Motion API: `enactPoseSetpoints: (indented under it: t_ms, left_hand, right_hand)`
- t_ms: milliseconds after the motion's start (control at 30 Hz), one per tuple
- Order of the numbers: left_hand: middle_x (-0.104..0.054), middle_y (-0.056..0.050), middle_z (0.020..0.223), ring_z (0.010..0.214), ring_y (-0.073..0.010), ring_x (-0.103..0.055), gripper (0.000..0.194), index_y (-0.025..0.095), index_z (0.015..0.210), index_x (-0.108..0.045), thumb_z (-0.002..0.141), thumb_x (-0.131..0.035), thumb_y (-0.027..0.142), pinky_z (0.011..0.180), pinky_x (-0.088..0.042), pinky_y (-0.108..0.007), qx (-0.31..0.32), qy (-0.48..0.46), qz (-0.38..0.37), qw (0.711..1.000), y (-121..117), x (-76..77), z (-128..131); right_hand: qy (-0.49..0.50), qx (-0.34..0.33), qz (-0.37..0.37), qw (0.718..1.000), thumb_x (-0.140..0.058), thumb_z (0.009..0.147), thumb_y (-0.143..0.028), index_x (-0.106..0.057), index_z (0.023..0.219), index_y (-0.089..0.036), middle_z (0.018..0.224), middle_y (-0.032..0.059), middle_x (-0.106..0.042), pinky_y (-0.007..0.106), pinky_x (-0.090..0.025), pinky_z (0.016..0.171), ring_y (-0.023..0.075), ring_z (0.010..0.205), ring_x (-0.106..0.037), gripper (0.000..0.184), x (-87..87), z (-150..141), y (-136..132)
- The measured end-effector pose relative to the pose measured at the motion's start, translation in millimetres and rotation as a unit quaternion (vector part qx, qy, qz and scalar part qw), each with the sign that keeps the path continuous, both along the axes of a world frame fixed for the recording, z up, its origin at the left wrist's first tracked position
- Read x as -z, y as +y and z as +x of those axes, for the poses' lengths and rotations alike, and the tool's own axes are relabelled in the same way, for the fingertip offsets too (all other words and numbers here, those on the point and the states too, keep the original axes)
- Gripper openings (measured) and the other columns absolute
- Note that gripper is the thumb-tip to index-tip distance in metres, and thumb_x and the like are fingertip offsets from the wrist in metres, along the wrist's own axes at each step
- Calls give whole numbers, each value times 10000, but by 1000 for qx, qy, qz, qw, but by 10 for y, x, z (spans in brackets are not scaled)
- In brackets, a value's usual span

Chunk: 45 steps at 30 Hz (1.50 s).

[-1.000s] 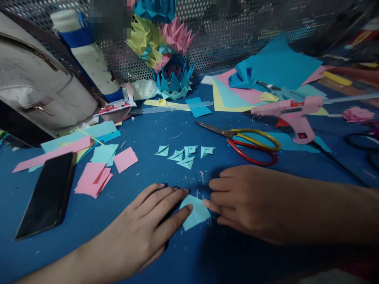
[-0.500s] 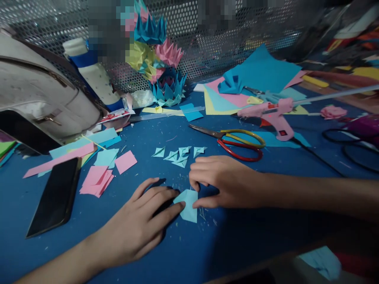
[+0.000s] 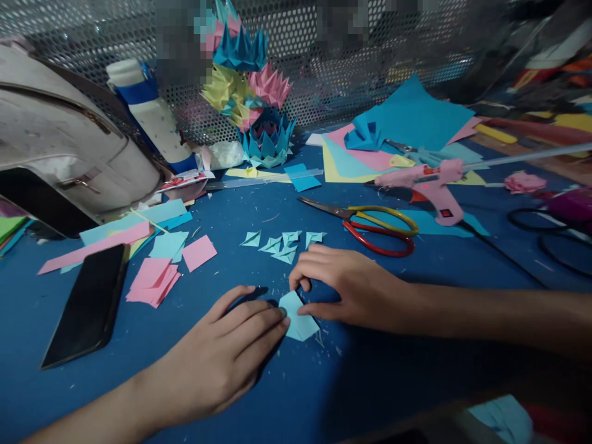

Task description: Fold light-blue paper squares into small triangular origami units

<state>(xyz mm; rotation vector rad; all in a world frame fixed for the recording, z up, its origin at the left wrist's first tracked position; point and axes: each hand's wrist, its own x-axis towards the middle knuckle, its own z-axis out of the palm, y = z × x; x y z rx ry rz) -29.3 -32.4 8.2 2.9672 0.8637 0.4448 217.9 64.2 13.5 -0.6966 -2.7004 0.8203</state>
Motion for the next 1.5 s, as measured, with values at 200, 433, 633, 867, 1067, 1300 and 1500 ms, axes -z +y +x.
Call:
enactPoseSetpoints:
  t_ms: [200,433,633,867,1067,1300,1500]
  left_hand:
    - [-632,-127,1276,1190,-246,-568,344,73,1299,-583,995,-455,169,1169,-285,-481,-3,4,3,1000,5,0,-2]
    - [-648,-106,1267,1186,-242,-566,331,80,1276,-607,1016,-422,166,1187,-216,-471,-12,5,16,1000,2,15,0]
    - [-654,-98,1267,1184,-236,-564,335,98,1288,-606,1032,-409,190,1190,-207,-466,-18,10,24,1000,-9,20,-1]
    - [-638,-101,1285,1201,-239,-550,343,95,1305,-598,1028,-410,170,1202,-165,-463,-24,6,15,1000,-22,57,-14]
    - [-647,-111,1235,1175,-238,-563,350,93,1304,-596,1015,-414,167,1196,-189,-468,-20,5,16,1000,-3,55,-23]
    - [-638,-109,1242,1187,-238,-552,350,85,1301,-595,1016,-408,167,1213,-139,-459,-17,12,1,1000,-6,32,-23]
    - [-648,-95,1214,1169,-227,-555,339,86,1285,-605,1016,-412,156,1220,-120,-444,-19,3,1,1000,6,25,-18]
  right_hand:
    - [17,28,-25,999,-695,874,-238,-652,980,-213,883,-15,-679,255,-376,699,149,860,-585,117,-4,-27,-36]
    - [96,-4,13,995,-612,935,-213,-649,1001,-194,934,15,-711,258,-412,756,153,878,-588,78,58,-13,-79]
    - [-3,52,-20,998,-693,821,-154,-633,1040,-218,892,-15,-674,239,-391,687,145,821,-604,236,8,-82,-89]
    - [44,25,21,998,-624,893,-154,-614,1067,-189,940,16,-682,247,-418,702,148,841,-596,178,88,-63,-114]
    - [128,-86,63,986,-575,979,-234,-678,1093,-174,1016,34,-724,276,-471,829,146,924,-599,165,142,14,-37]
    - [136,-155,105,973,-541,999,-233,-690,1096,-177,1123,44,-726,292,-514,906,134,992,-636,186,161,69,65]
    - [141,-219,158,952,-478,1015,-177,-698,1023,-111,1137,66,-729,289,-547,926,141,994,-649,230,87,62,118]
